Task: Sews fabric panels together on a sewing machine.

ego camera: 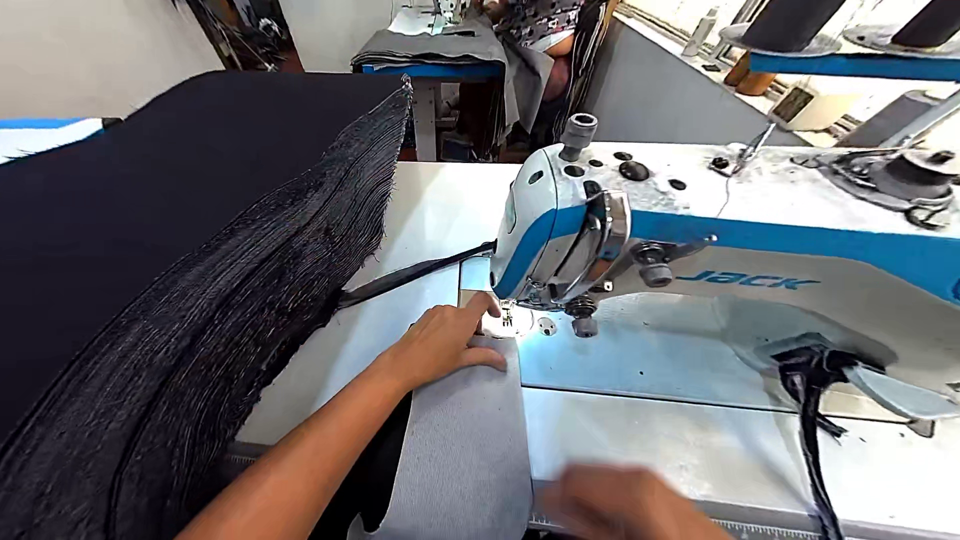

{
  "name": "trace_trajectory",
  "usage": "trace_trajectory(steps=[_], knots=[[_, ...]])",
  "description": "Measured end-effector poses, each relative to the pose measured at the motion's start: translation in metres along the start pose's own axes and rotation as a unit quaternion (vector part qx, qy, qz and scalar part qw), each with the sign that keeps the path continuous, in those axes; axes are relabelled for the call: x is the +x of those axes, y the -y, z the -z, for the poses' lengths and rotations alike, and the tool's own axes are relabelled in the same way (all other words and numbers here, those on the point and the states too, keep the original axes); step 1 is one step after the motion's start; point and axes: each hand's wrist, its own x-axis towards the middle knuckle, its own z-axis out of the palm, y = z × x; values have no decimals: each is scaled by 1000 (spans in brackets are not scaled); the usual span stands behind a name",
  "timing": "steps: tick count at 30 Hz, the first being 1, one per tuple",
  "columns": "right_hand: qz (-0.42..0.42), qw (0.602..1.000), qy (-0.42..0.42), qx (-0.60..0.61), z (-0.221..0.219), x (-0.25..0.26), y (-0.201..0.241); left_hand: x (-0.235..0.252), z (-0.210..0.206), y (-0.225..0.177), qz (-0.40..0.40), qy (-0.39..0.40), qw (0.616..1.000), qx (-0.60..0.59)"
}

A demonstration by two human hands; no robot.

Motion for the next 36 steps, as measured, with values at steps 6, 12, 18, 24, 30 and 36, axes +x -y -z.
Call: trace_trajectory(steps=[6,12,18,24,30,36], knots=[[98,949,-194,-229,-15,72,-82,-4,-9,4,-38,-82,994,64],[85,952,-193,-224,-18,65,-84,-88,19,-48,209,-122,962,126],[67,962,-196,-179,-18,63,-86,-160,-2,-80,171,-72,983,-10],[54,951,-212,-218,-21,68,-80,-156,-31,-61,248,-224,942,-19],[33,946,-201,-253,-24,69,-74,-144,-31,-77,304,-157,901,269],[45,924,-206,-319,-27,69,-69,-142,-29,-75,259,-240,881,314]])
